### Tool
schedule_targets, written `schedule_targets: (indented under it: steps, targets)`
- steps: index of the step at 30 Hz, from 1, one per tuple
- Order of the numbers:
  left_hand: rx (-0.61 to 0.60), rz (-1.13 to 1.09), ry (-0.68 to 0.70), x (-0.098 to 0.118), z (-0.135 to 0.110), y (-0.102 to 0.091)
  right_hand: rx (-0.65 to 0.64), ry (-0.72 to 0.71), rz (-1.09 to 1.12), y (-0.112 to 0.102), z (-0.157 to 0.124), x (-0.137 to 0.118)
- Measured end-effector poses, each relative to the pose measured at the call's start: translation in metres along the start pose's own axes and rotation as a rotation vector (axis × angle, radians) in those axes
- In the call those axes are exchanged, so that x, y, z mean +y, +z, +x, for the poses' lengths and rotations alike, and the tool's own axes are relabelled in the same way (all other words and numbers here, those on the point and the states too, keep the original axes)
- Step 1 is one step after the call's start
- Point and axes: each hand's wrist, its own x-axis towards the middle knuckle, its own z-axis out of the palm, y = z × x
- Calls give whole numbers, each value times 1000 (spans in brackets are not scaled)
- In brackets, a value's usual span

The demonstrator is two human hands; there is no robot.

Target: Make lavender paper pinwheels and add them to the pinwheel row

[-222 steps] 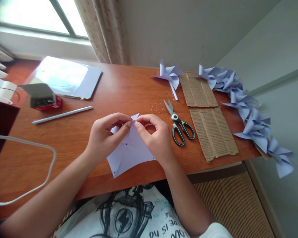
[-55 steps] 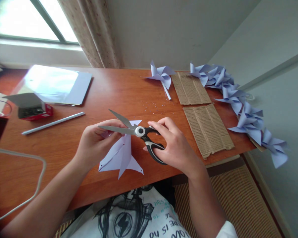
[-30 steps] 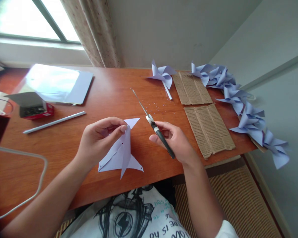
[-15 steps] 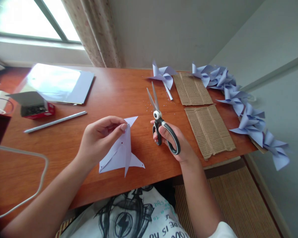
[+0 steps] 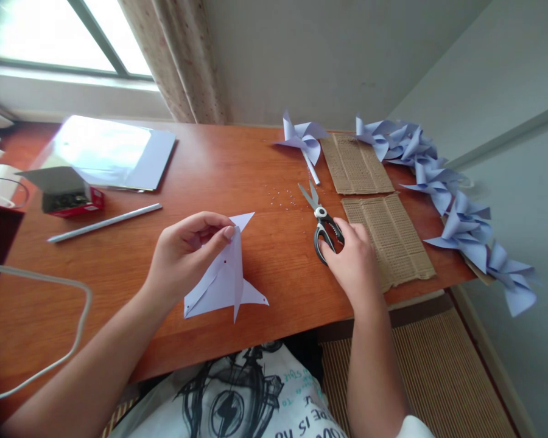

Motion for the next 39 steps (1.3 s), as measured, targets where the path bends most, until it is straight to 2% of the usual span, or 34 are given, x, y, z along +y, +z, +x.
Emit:
schedule_targets:
  steps: [5,11,14,17,21,23,24,27,31,35,39]
  targets:
    - [-7,10,9,-3,1,0,-6,-10,-108,1,-1,0]
    - [5,1,5,-3,1,0,-103,-50,-161,-3,0,1]
    - [8,27,23,-3,1,0,-37,-64,-159,-10,-2,-8]
    - [10,75,54,-5,0,0,69,-121,9,-14,-9,-38]
    - [15,179,145,-7,-2,0,-108,-286,382,-5,-23,-97]
    - [12,211,175,-7,-2,0,-186,-323,463,5,-26,-119]
    - [10,217,179,-7,-2,0,-180,-325,487,9,-27,-126]
    - [10,217,174,-5,-3,0,-114,-271,519,18,-26,-134]
    - [0,186,178,-4,-3,0,-54,-207,564,19,-23,-130]
    - [-32,131,184,-4,-4,2,-118,-116,688,19,-22,-126]
    - [-70,36,135,-3,-5,2,-194,-9,865,23,-22,-122]
